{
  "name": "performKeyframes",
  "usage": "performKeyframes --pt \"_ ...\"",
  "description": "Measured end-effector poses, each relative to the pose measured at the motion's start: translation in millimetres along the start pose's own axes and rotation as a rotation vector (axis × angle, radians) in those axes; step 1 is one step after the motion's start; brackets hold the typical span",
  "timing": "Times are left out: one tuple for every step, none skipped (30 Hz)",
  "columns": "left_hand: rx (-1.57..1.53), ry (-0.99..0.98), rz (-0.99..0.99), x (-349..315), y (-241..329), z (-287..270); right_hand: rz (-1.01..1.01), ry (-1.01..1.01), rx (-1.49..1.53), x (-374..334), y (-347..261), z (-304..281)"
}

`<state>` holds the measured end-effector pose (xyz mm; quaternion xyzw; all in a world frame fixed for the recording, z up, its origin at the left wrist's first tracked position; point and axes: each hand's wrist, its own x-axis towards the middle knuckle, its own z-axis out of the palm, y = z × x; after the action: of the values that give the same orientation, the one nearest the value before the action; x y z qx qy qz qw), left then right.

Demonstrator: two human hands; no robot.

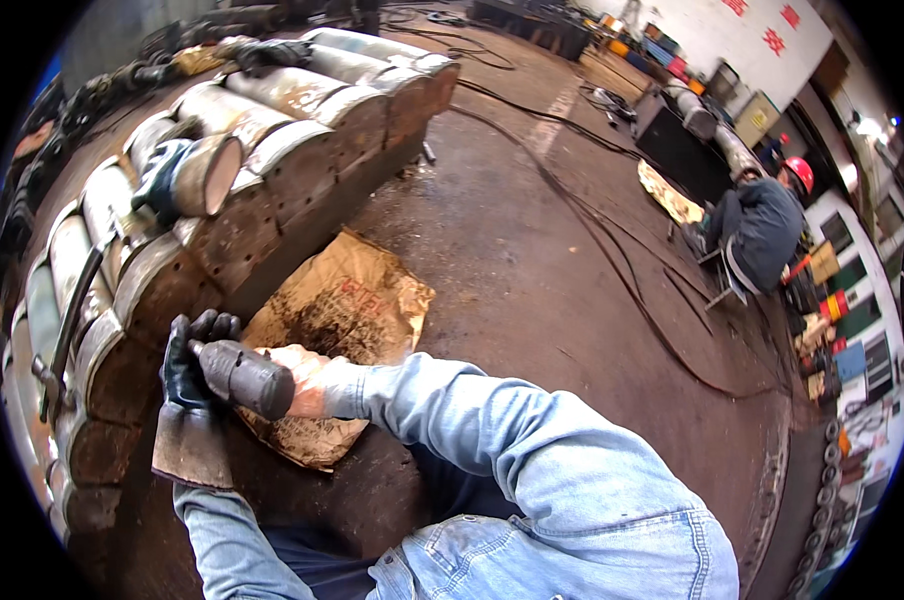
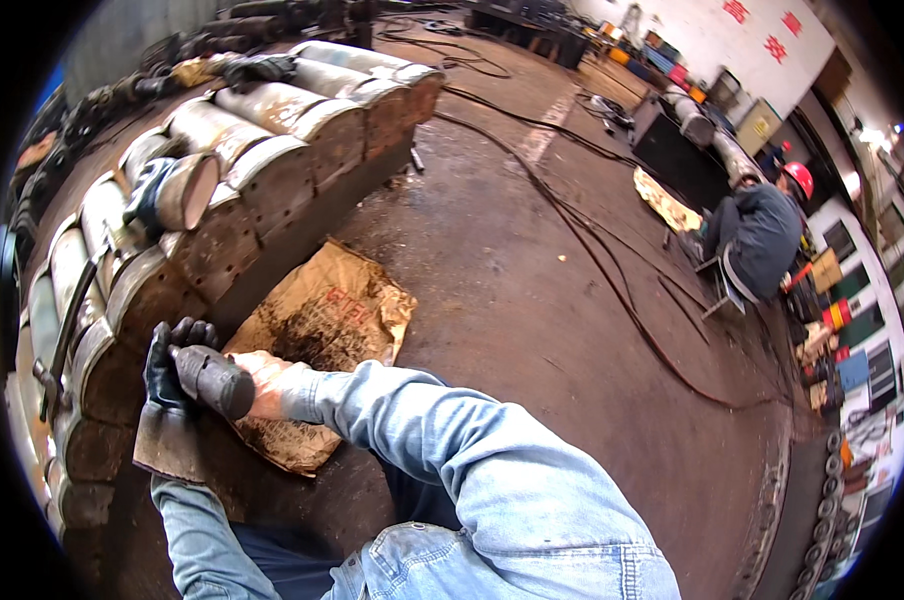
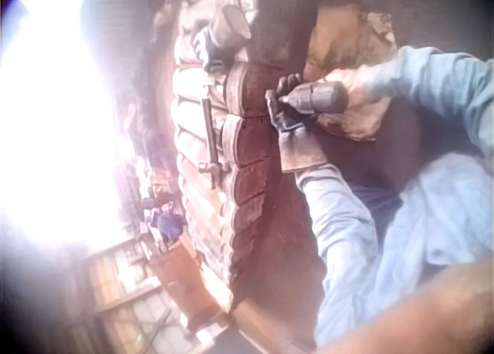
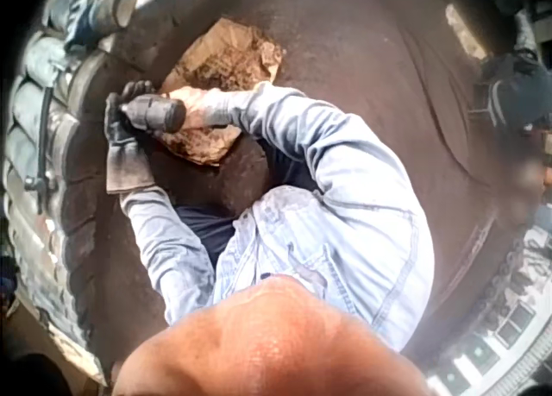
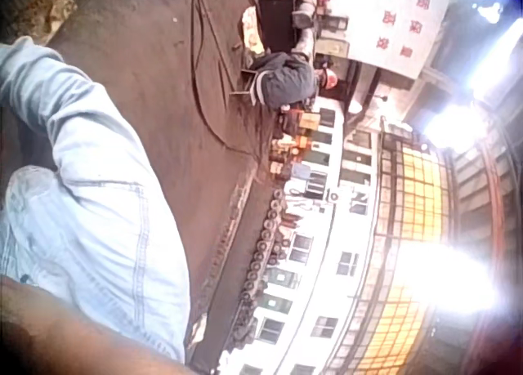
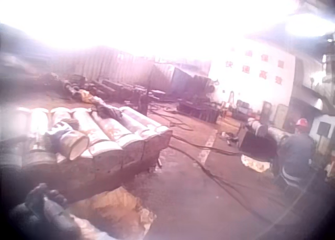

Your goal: The person uses a handheld power drill to create holes in a row of cylindrical metal components. They then switch to a hammer to tap the drilled areas, likely to remove burrs or debris. The person repeats this process on multiple sections of the metal assembly.

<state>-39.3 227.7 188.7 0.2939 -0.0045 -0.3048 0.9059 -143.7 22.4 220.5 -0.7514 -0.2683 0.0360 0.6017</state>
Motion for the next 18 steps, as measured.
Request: performKeyframes --pt "0.062 -0.003 -0.005 5 -1 -6 -0.064 0.035 0.068 0 30 7" --pt "0.116 0.030 0.012 8 -7 -1 -0.126 0.071 0.129 -2 58 12" --pt "0.109 0.035 -0.005 16 -15 1 -0.188 0.108 0.179 -7 84 15" --pt "0.110 0.068 0.007 15 -13 0 -0.106 0.055 -0.035 -7 64 9" --pt "0.107 0.137 0.010 10 -8 -1 -0.043 -0.018 -0.257 -7 44 2" --pt "0.118 0.117 0.018 6 -5 1 0.045 -0.117 -0.193 -9 0 -11" --pt "0.087 0.100 0.009 1 -2 1 0.130 -0.216 -0.137 -9 -43 -24" --pt "0.050 0.067 -0.027 4 -8 9 0.033 -0.141 -0.103 -16 -35 -21" --pt "0.020 -0.108 -0.063 1 -12 20 0.090 -0.187 -0.191 -20 -46 -29" --pt "0.000 -0.425 -0.106 17 -18 21 -0.032 -0.131 -0.023 -18 -8 -18" --pt "-0.007 -0.337 -0.126 29 -34 23 -0.132 0.037 0.025 -12 51 0" --pt "0.002 -0.229 -0.113 28 -34 19 -0.164 0.116 0.015 -9 70 5" --pt "0.045 0.124 -0.030 26 -30 18 -0.197 0.190 0.007 -6 77 7" --pt "0.132 0.201 -0.028 31 -31 17 -0.136 0.203 -0.066 -11 86 6" --pt "0.219 0.290 -0.008 31 -25 17 -0.084 0.198 -0.130 -12 80 4" --pt "0.299 0.407 0.038 22 -7 5 0.084 0.103 -0.170 -14 34 -8" --pt "0.342 0.470 0.061 10 1 -1 0.258 0.008 -0.241 -24 -19 -27" --pt "0.377 0.470 0.040 10 -11 10 0.215 0.135 -0.116 -29 21 -17"
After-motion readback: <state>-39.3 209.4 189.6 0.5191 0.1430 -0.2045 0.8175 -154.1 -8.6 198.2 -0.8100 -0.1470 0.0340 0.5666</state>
